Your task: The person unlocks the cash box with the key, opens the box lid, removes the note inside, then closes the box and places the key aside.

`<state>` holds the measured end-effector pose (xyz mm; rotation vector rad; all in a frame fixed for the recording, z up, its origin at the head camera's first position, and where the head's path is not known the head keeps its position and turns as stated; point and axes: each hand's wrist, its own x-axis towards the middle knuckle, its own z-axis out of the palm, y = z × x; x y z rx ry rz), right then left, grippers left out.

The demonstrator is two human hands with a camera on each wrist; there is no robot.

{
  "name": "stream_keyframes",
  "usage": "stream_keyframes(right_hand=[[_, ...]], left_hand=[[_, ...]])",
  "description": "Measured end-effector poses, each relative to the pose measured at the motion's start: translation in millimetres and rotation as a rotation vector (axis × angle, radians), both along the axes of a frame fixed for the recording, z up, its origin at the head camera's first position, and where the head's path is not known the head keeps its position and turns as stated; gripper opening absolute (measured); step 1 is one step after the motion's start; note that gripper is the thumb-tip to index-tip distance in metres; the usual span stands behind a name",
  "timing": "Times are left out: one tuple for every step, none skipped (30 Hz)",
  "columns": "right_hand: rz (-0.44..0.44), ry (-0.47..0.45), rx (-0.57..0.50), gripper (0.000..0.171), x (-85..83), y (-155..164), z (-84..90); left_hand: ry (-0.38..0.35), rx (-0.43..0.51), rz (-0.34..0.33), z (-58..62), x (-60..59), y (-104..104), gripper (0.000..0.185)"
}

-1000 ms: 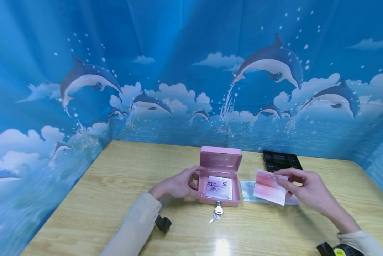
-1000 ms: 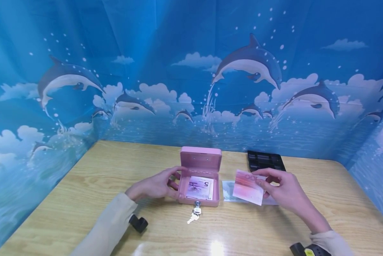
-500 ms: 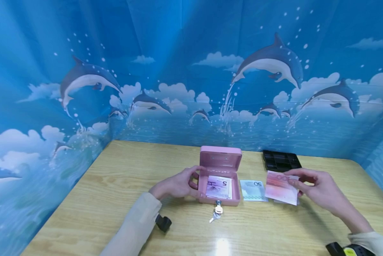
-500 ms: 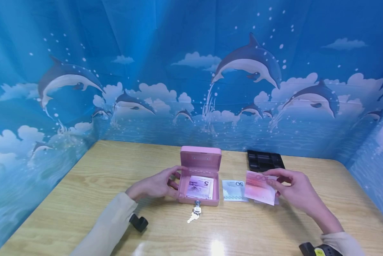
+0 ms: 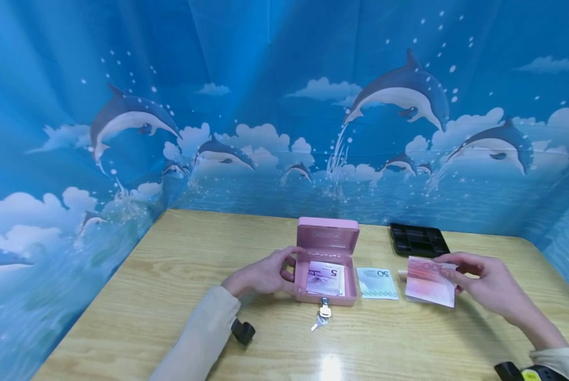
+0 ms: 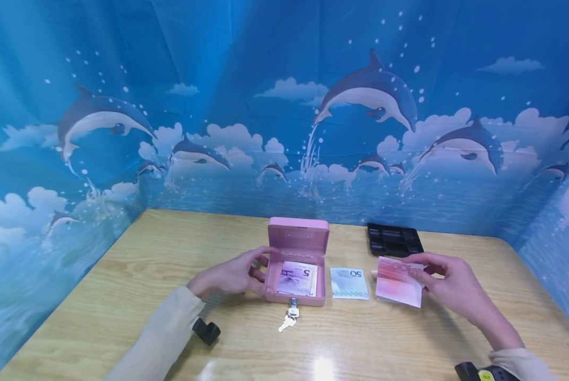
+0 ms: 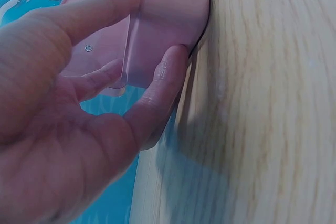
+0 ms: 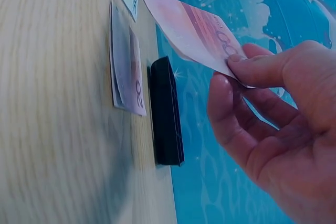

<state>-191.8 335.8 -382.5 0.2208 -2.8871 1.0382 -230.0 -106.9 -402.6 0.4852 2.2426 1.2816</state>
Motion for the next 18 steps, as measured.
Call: stream_keyframes(right_hand=[[-0.002, -0.002, 0.002, 0.028, -0.1, 2, 0.2], [-0.002, -0.003, 0.002, 0.028, -0.1, 3, 0.3], [-0.003, -0.006, 0.003, 0.029, -0.1, 5, 0.2], [-0.009, -0.004, 0.004, 0.028, -0.4, 7, 0.1], [-0.010, -0.002, 0.007, 0.029, -0.3, 9, -0.3], [-0.012, -0.001, 0.011, 0.029, -0.3, 10, -0.6], [-0.013, 0.000, 0.017, 0.030, -0.2, 12, -0.8], [-0.015, 0.001, 0.020, 0.030, -0.2, 14, -1.1], [-0.017, 0.001, 0.026, 0.031, -0.3, 17, -1.6], [-0.019, 0.003, 0.030, 0.031, -0.4, 19, -1.9], [-0.021, 0.007, 0.035, 0.032, -0.6, 20, -2.4], [-0.025, 0.007, 0.039, 0.032, -0.9, 22, -2.9], [-0.029, 0.006, 0.043, 0.032, -1.1, 24, -3.5], [-0.031, 0.004, 0.044, 0.032, -1.3, 26, -4.0], [-0.033, 0.002, 0.047, 0.032, -1.5, 28, -4.8], [-0.033, 0.001, 0.046, 0.032, -1.7, 29, -5.4], [-0.036, -0.002, 0.048, 0.031, -1.8, 31, -6.2], [-0.040, -0.012, 0.051, 0.031, -1.9, 33, -7.0]], left_hand=[[0.001, -0.003, 0.002, 0.2, 0.1, 0, 0.086], [0.003, -0.007, 0.004, 0.4, 0.3, 1, 0.086], [0.003, -0.012, 0.007, 0.6, 0.4, 1, 0.086], [0.004, -0.017, 0.009, 0.7, 0.6, 1, 0.086], [0.005, -0.021, 0.011, 0.8, 0.7, 1, 0.085], [0.005, -0.027, 0.012, 0.8, 0.7, 1, 0.085], [0.006, -0.030, 0.013, 0.8, 0.7, 2, 0.085], [0.005, -0.033, 0.015, 0.8, 0.8, 2, 0.085], [0.004, -0.034, 0.016, 0.9, 0.7, 2, 0.085], [0.004, -0.033, 0.016, 0.8, 0.6, 2, 0.085], [0.004, -0.033, 0.017, 0.8, 0.6, 2, 0.085], [0.005, -0.033, 0.017, 0.8, 0.5, 1, 0.085], [0.004, -0.033, 0.018, 0.8, 0.5, 1, 0.085], [0.003, -0.034, 0.018, 0.7, 0.5, 1, 0.085], [0.002, -0.034, 0.018, 0.7, 0.4, 2, 0.084], [0.002, -0.035, 0.019, 0.7, 0.3, 2, 0.084], [0.001, -0.036, 0.019, 0.7, 0.4, 2, 0.083], [0.000, -0.036, 0.019, 0.7, 0.4, 2, 0.083]])
